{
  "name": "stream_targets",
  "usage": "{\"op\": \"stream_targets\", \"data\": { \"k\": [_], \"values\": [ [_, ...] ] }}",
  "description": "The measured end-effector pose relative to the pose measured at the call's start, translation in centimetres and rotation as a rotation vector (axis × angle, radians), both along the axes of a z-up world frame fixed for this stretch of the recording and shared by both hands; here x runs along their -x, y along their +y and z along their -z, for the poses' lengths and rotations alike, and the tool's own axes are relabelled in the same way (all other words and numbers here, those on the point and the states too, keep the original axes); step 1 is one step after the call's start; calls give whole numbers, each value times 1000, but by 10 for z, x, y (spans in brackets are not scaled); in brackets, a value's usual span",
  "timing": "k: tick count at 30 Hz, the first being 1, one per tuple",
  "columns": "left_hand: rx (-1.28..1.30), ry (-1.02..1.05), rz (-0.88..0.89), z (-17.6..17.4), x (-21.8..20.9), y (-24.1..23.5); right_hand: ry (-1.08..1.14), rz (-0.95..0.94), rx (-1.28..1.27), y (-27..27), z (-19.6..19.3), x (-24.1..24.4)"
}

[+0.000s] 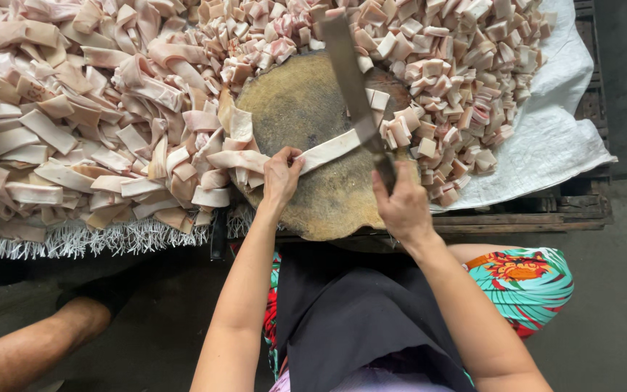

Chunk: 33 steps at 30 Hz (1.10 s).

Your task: The person chops pieces of animal skin into smaller squares on a large wooden cutting board using a heavy cleaver.

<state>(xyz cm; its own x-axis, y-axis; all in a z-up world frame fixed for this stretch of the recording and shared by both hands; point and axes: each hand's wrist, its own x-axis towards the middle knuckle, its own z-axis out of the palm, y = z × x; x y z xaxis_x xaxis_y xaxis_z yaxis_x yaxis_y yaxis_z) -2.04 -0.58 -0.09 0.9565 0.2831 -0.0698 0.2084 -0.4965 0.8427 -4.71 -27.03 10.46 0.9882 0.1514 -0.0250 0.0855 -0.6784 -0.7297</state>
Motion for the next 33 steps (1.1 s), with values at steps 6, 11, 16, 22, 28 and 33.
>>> {"op": "stream_targets", "data": {
  "k": [6,11,16,22,28,33],
  "values": [
    [-19,16,24,-5,10,9,28,-51,254,-9,46,2],
    [43,36,81,0,2,0,32,36,35,-14,-12,4],
    [45,3,61,5,-6,-14,-101,34,-150,1,-7,4],
    [-30,-14,59,-6,2,-9,163,-57,190,-4,47,9],
    [16,-25,53,-3,-3,-25,49,62,29,-9,-14,10],
    [9,-44,32,-1,-6,-32,-86,-23,-98,8,-7,11]
  ]
}}
